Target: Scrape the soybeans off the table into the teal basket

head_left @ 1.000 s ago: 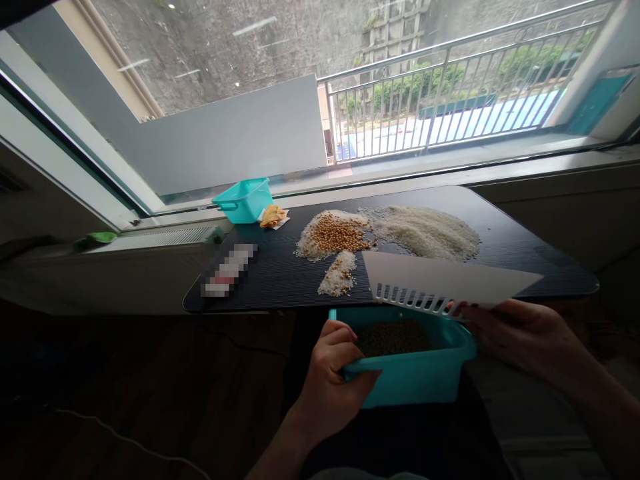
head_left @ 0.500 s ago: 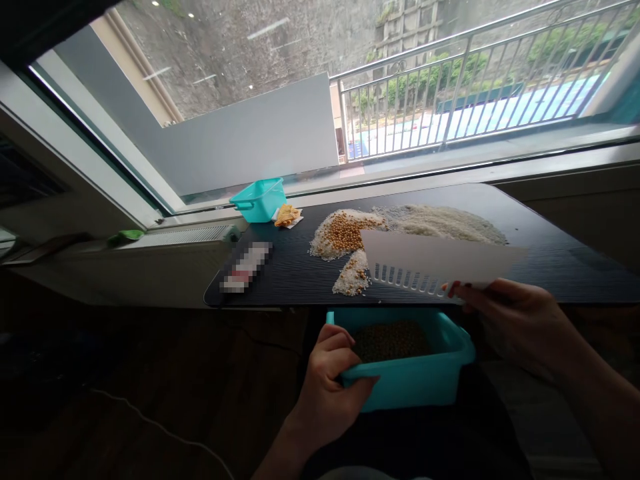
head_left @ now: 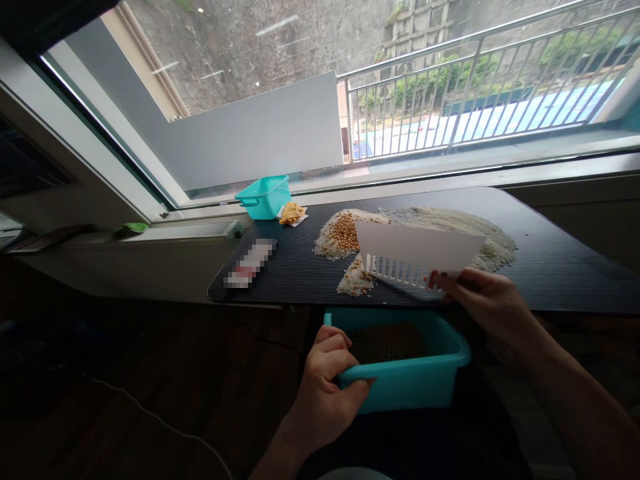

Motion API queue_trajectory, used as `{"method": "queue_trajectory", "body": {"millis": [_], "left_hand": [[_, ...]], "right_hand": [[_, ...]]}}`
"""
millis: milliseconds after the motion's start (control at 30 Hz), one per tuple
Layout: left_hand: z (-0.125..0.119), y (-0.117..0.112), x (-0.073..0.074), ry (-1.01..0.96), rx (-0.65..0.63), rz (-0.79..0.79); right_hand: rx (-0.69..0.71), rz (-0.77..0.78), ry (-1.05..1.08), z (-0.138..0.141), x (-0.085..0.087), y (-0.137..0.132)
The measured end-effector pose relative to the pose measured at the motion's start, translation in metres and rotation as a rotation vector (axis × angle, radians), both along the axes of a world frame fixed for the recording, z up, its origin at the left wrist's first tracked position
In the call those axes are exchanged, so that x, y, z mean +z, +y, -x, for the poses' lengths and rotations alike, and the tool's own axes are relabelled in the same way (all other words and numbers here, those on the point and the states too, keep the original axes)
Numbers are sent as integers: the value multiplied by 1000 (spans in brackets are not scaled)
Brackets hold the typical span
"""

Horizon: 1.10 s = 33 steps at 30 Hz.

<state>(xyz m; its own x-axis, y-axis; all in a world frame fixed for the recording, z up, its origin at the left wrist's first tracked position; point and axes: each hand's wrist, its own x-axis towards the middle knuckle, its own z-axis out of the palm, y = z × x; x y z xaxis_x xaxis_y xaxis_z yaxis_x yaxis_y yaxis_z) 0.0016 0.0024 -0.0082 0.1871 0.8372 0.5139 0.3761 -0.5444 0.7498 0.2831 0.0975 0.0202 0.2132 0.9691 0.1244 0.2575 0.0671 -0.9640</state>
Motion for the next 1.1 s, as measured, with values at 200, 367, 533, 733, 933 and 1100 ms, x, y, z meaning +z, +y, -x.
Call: {"method": "queue_trajectory", "body": {"millis": [200, 367, 533, 733, 933, 1100], "left_hand": [[-1, 0, -1, -23, -1, -11], [-2, 1, 0, -34, -10, -6], [-2, 1, 0, -23, -15, -9], [-2, 1, 0, -27, -26, -14], [-2, 1, 0, -35, -30, -21], [-2, 2, -1, -28, -34, -29]], "right_hand": [[73, -15, -24, 3, 0, -3], [11, -22, 15, 0, 1, -14], [1, 17, 25, -3, 0, -24], [-11, 65, 56, -5, 6, -31], [-22, 92, 93, -8, 4, -36], [57, 128, 70, -7, 10, -41]]}}
